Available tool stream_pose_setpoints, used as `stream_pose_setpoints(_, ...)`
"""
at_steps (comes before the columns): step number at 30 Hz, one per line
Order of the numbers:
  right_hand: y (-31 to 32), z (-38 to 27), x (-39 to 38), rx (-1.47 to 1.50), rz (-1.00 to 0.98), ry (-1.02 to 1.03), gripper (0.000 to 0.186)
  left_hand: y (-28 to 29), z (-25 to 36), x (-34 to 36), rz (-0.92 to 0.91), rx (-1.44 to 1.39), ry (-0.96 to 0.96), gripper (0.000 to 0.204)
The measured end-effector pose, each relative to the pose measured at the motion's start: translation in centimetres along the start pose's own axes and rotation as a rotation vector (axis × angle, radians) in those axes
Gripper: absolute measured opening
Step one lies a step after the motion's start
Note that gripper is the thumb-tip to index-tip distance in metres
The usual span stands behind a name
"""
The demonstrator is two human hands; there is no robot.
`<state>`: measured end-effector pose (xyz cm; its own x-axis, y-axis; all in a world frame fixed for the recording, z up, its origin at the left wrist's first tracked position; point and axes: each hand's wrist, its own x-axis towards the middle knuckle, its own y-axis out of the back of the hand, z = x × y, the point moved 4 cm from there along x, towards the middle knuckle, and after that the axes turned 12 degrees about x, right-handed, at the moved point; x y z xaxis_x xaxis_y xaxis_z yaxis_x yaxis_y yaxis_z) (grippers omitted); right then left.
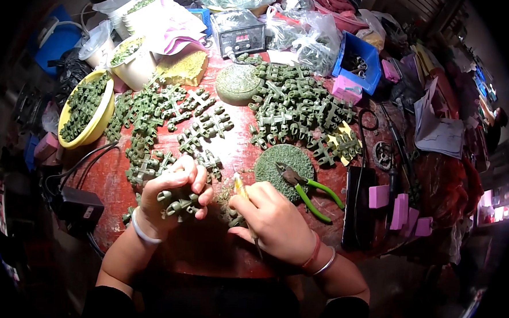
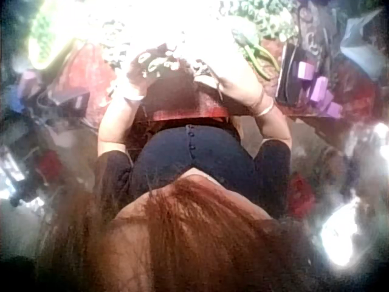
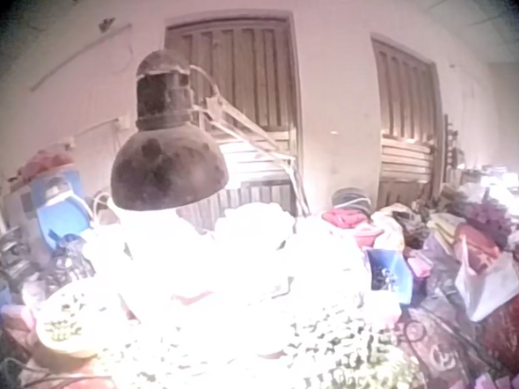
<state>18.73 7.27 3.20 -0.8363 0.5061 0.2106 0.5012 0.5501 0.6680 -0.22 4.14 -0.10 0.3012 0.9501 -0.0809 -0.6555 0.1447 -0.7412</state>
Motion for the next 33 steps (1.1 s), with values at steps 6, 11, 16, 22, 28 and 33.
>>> stream_pose_setpoints(6, -0.3, -0.2, -0.1, 0.016, -0.046, 0.014, 0.042, 0.4, -0.3, -0.2, 0.036, 0.041, 0.062, 0.013)
stream_pose_setpoints(11, 0.9, 1.1, -0.2, 0.384, 0.218, -0.061, 0.023, 0.0, -0.1, -0.2, 0.08, 0.214, 0.105, 0.014)
stream_pose_setpoints(16, 2.0, 2.1, -0.5, 0.636, 0.529, -0.178, 0.023, -1.3, 0.0, -0.1, 0.161, 0.686, 0.041, 0.015)
stream_pose_setpoints(22, 0.9, 1.9, -0.6, 0.752, 0.425, -0.167, 0.025, -1.9, -1.2, 0.1, 0.015, 0.901, 0.014, 0.016)
stream_pose_setpoints(28, 2.5, 1.3, -0.5, 0.374, 0.655, -0.132, 0.027, -1.3, -0.7, -0.2, 0.138, 0.949, -0.067, 0.013)
stream_pose_setpoints(33, 3.7, 0.5, -1.0, 0.545, 0.495, 0.015, 0.028, -1.6, -0.5, -0.2, 0.183, 0.857, -0.065, 0.019)
